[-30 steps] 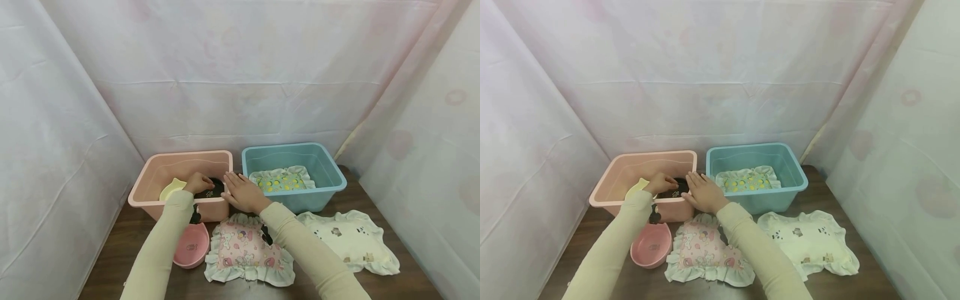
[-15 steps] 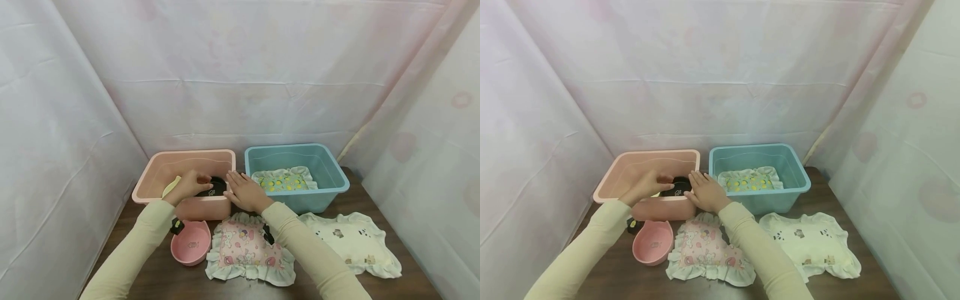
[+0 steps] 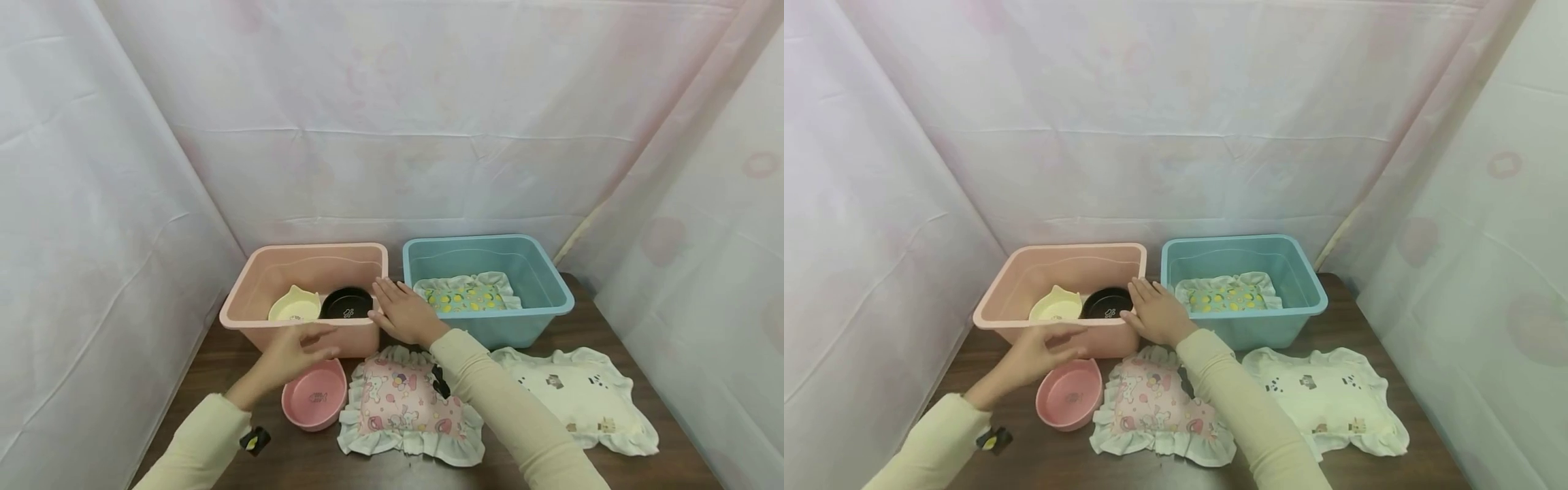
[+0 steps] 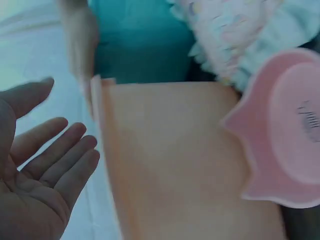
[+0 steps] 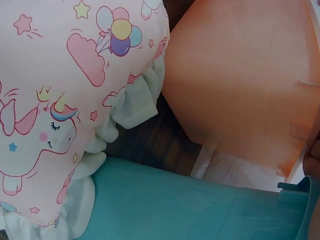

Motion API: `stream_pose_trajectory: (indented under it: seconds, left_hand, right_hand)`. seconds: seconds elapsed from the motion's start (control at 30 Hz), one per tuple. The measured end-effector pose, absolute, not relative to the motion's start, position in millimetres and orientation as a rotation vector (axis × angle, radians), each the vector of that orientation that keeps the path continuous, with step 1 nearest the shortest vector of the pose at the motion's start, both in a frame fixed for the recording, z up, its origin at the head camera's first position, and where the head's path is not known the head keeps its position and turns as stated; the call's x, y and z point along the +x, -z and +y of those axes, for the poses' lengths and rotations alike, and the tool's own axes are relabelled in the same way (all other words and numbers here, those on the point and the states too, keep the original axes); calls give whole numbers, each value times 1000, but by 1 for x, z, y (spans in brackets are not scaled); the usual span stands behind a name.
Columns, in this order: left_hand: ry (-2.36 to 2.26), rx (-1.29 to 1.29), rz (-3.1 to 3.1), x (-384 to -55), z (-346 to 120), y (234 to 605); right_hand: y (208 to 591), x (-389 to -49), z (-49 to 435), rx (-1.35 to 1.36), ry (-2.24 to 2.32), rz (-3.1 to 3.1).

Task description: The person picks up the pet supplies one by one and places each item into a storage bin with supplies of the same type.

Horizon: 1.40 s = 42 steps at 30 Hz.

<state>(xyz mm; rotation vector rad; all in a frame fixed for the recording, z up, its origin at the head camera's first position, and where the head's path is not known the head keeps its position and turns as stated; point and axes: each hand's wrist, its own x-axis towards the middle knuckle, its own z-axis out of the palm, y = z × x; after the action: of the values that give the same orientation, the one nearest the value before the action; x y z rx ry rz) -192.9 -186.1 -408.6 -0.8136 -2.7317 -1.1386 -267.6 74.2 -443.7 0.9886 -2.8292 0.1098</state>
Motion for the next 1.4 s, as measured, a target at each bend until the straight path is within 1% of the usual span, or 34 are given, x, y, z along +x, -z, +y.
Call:
stream_pose_trajectory:
  seconds: [0.2,0.43,0.63,0.8,0.97,1.1,1.2,1.4]
  left_hand:
    - [1190,-827,-2777,-170,-197,448]
    - [1369,-709,-2895,-153,-202,502]
    - [1491,-697,-2907,-144,-205,532]
    - [1367,-703,-2932,-141,-205,542]
    - [1227,-768,-2922,-141,-203,547]
    - [1195,-773,-2909,-141,-201,550]
    - [1144,-715,-2912,-140,-199,554]
    - [968,-497,-2926,-137,-194,561]
  right_hand:
    - [443,-268,75,990,-115,-2824]
    - [440,-267,75,990,-98,-2833]
    - [439,-267,74,980,-85,-2853]
    - [439,-267,74,974,-68,-2857]
    - [440,-267,73,977,-81,-2851]
    - [441,-267,73,979,-95,-2844]
    - [442,-267,73,976,-93,-2841]
    - [439,-265,72,977,-90,-2852]
